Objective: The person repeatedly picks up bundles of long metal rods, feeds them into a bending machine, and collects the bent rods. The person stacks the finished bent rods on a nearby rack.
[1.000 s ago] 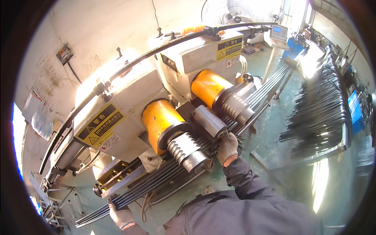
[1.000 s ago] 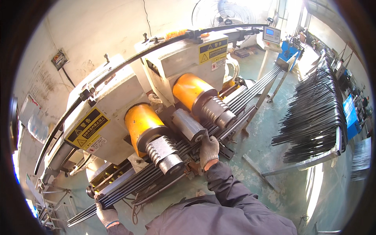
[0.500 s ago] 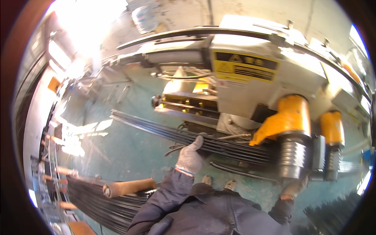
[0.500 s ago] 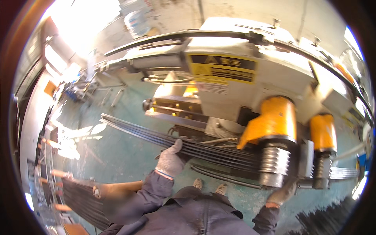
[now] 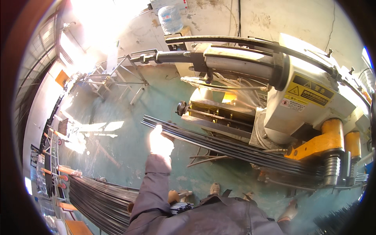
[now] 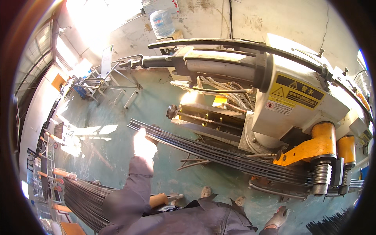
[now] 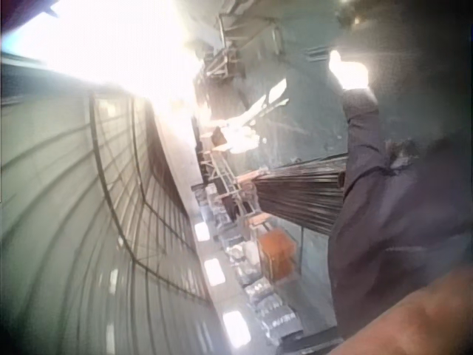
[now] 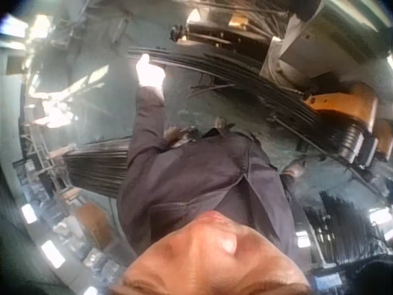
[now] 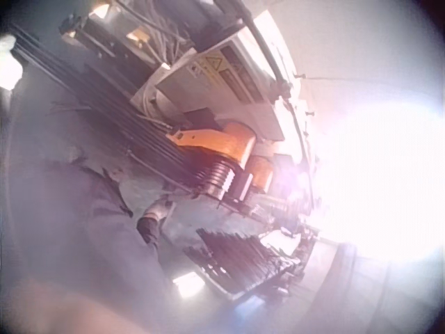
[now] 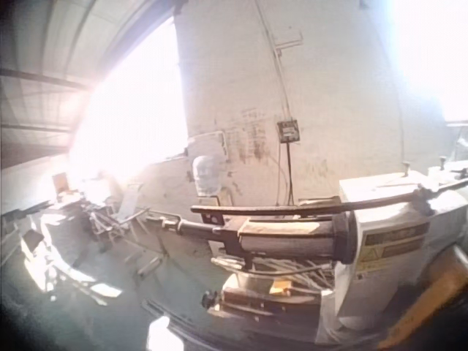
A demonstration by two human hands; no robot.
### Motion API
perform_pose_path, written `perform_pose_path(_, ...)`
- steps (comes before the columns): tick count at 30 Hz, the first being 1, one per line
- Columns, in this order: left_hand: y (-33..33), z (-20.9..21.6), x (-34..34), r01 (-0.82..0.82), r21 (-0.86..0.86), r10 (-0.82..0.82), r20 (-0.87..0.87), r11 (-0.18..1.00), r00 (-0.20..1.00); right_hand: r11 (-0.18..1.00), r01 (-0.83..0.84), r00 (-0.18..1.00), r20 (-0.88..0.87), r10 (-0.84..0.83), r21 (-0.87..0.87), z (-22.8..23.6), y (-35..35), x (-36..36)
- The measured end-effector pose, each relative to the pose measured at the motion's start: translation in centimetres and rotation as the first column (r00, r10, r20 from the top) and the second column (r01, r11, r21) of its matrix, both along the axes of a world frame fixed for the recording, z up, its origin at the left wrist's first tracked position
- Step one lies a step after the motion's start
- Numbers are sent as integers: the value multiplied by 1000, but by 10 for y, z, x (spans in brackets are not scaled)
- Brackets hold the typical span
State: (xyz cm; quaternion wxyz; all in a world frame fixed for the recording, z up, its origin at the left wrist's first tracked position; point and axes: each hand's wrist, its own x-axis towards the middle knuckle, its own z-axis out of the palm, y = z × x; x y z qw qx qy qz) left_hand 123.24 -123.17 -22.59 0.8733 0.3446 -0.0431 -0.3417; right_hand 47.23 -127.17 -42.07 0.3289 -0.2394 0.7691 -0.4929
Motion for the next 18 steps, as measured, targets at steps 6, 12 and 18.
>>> perform_pose_path(6, 25, 7, 126, -36, 168, 39, -13, 985, 999, 985, -82, 996, 30, 79, 150, -34, 55, 38)
perform_pose_path(12, 30, 15, 120, 29, 256, -52, 83, 966, 995, 983, -109, 983, -131, 130, 151, -24, 73, 22)
perform_pose_path(18, 36, -2, 145, 211, 251, -204, -52, 945, 978, 960, -70, 966, -221, 133, 272, -36, 58, 16)
